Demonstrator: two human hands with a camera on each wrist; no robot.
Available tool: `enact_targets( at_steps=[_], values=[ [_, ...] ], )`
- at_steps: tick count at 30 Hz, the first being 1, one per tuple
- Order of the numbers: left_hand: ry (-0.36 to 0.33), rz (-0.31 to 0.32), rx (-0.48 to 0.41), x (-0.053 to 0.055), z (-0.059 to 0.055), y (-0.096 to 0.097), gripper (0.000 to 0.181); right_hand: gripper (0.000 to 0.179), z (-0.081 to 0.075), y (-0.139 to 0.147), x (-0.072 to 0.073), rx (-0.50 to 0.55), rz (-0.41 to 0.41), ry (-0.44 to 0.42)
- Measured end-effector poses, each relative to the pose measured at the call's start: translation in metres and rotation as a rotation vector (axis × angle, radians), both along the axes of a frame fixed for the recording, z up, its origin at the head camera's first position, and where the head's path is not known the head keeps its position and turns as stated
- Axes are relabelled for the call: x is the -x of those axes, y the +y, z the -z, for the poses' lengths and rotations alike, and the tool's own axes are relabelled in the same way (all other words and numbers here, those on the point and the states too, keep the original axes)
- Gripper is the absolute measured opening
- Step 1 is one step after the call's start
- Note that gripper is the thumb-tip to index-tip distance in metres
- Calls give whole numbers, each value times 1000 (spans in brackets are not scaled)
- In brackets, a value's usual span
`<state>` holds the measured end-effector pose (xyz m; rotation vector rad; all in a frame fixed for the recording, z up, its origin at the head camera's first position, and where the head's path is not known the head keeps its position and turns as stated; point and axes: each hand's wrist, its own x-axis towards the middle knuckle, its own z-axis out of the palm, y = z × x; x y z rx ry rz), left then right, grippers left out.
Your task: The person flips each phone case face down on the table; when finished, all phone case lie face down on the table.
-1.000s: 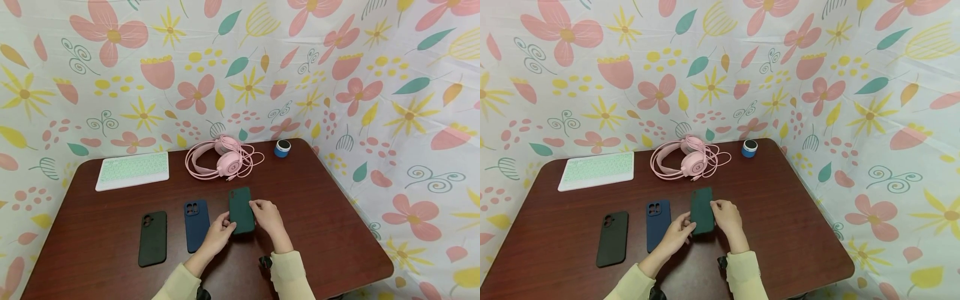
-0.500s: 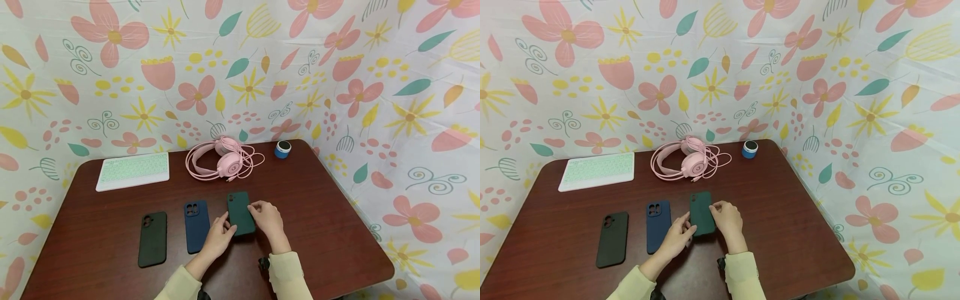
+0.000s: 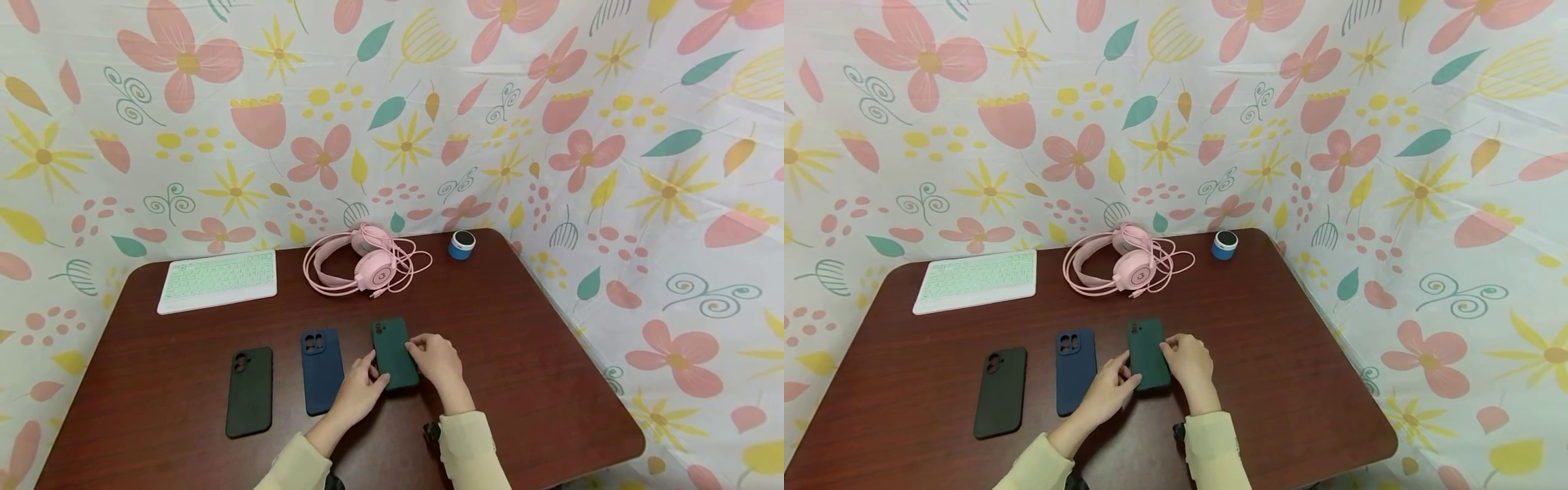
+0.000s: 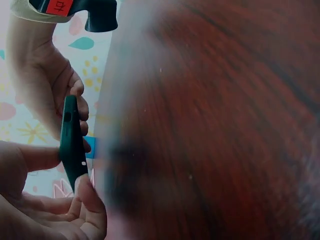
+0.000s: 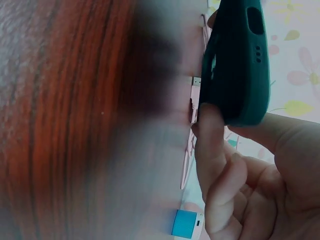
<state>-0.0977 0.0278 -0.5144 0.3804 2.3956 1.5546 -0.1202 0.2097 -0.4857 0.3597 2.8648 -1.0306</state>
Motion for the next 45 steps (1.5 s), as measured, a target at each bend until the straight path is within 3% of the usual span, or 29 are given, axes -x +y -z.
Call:
enact_targets(
  at_steps=[10,16,24,37,42,45],
  values=[
    [5,28,109,1,2,-3,65,22,4,-3,0,-45,3,9],
    [3,30,106,1,4,-2,67,18,6,-5,1,-82,20,11],
    [-11,42,120,1,7,-3,67,20,11,-3,0,-50,-8,-33],
    [-36,66,106,3,7,-2,69,21,13,-1,4,-26,-23,-28],
    [-33,59,101,1,5,-3,69,21,9,0,3,-34,-28,-13],
    [5,46,109,1,0,-5,67,21,1,0,0,-49,-25,8]
  ],
)
